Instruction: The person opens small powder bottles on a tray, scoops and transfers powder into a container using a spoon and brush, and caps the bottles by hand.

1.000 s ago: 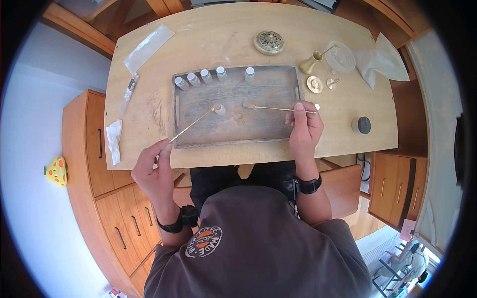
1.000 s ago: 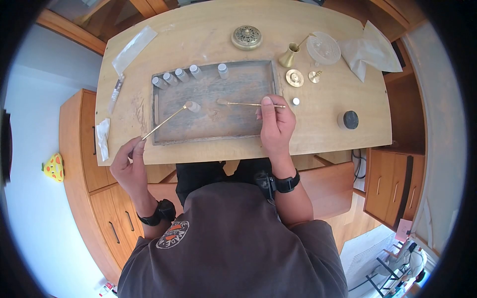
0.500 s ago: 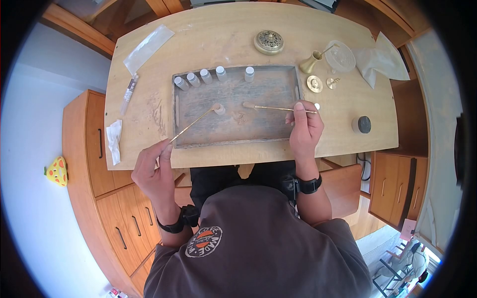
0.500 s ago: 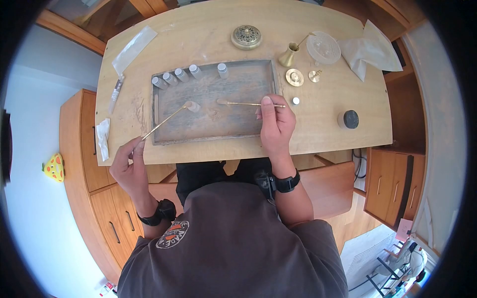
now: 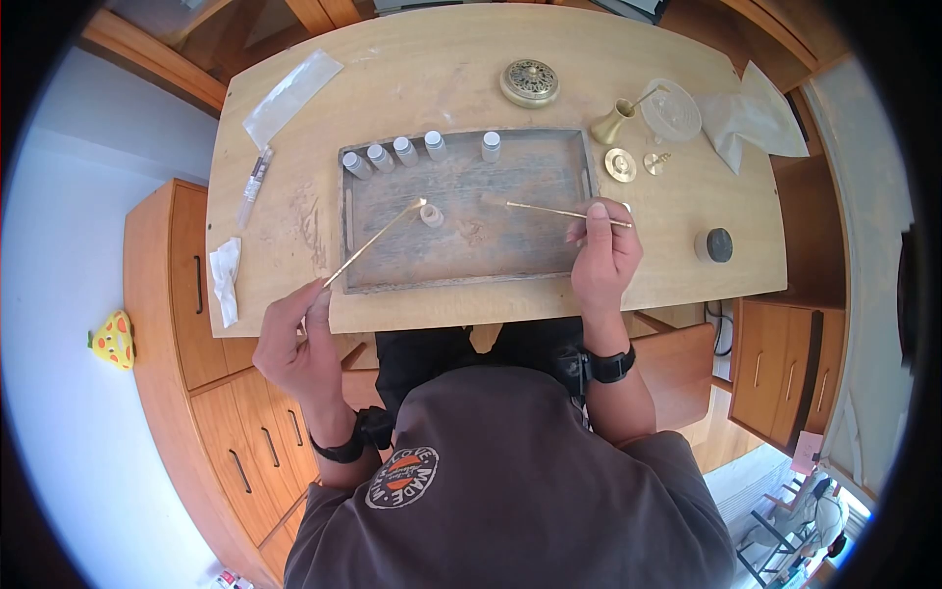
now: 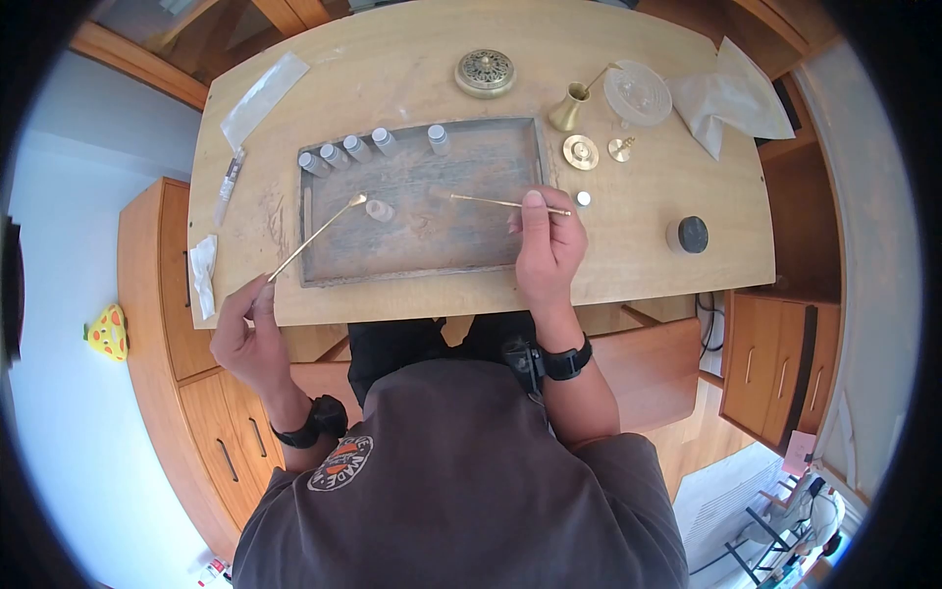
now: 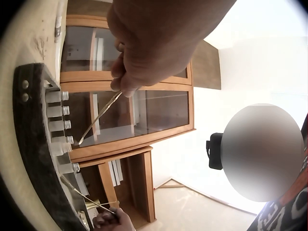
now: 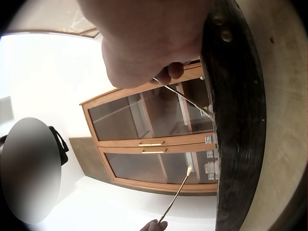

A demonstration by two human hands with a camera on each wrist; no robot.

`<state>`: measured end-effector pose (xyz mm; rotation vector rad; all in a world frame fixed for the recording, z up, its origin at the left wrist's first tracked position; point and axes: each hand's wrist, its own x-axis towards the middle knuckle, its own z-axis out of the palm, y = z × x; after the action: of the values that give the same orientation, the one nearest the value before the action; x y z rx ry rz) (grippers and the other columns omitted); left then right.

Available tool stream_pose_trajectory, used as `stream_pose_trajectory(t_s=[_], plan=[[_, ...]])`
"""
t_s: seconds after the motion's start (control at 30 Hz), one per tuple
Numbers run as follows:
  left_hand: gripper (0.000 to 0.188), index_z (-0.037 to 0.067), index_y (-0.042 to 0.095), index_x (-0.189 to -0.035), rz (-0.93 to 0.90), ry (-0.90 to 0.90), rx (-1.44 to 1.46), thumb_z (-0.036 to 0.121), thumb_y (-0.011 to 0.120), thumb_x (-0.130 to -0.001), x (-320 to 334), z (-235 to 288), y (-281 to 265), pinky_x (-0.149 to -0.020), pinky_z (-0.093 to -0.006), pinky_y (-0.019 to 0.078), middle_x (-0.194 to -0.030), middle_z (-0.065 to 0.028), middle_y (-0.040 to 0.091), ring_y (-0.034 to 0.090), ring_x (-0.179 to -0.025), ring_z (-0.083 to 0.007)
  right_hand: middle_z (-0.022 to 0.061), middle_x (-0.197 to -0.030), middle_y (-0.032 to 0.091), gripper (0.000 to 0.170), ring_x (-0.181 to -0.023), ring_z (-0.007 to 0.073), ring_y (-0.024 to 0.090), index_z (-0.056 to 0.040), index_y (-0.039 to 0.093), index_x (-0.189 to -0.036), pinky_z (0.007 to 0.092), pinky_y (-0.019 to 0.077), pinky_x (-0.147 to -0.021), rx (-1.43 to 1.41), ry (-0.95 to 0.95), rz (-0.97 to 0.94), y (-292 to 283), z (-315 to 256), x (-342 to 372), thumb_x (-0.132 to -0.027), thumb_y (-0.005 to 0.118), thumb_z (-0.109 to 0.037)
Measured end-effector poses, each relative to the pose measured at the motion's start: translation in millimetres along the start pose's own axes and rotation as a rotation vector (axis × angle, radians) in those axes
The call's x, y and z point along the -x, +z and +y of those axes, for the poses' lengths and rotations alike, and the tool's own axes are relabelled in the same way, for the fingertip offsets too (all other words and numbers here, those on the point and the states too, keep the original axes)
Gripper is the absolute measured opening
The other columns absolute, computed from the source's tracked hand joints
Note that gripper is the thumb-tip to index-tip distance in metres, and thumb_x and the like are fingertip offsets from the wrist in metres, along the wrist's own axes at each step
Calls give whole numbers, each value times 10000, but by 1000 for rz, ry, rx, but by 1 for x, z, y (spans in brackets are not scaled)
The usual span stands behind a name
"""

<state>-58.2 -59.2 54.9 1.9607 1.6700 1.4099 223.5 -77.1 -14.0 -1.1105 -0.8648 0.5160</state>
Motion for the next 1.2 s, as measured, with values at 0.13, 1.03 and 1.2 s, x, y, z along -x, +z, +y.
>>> stream_pose_trajectory(t_s=[0.13,1.03,1.2], plan=[[100,0,720,-905,-132,-100,154,3,732,-806,3,-9,-4,-608,-231,432,-803,-71,702,585,-691,-112,22,-744,565,146,-661,76,509,-2,589,-963,221,419,-611,17,-28,65,0,1,1,-1001,523,-126],[100,-12,721,-880,-352,-206,70,58,735,-811,8,-3,32,-639,-274,494,-766,-112,699,618,-647,-148,3,-702,524,141,-619,61,459,-9,580,-903,217,388,-572,-33,-21,85,1,3,2,-992,506,-89],[116,-9,729,-902,-372,-325,123,74,740,-822,10,-8,37,-617,-241,474,-739,-79,699,587,-640,-93,7,-705,529,143,-619,62,461,-9,580,-901,218,389,-572,-32,-22,85,1,3,2,-992,506,-91]])
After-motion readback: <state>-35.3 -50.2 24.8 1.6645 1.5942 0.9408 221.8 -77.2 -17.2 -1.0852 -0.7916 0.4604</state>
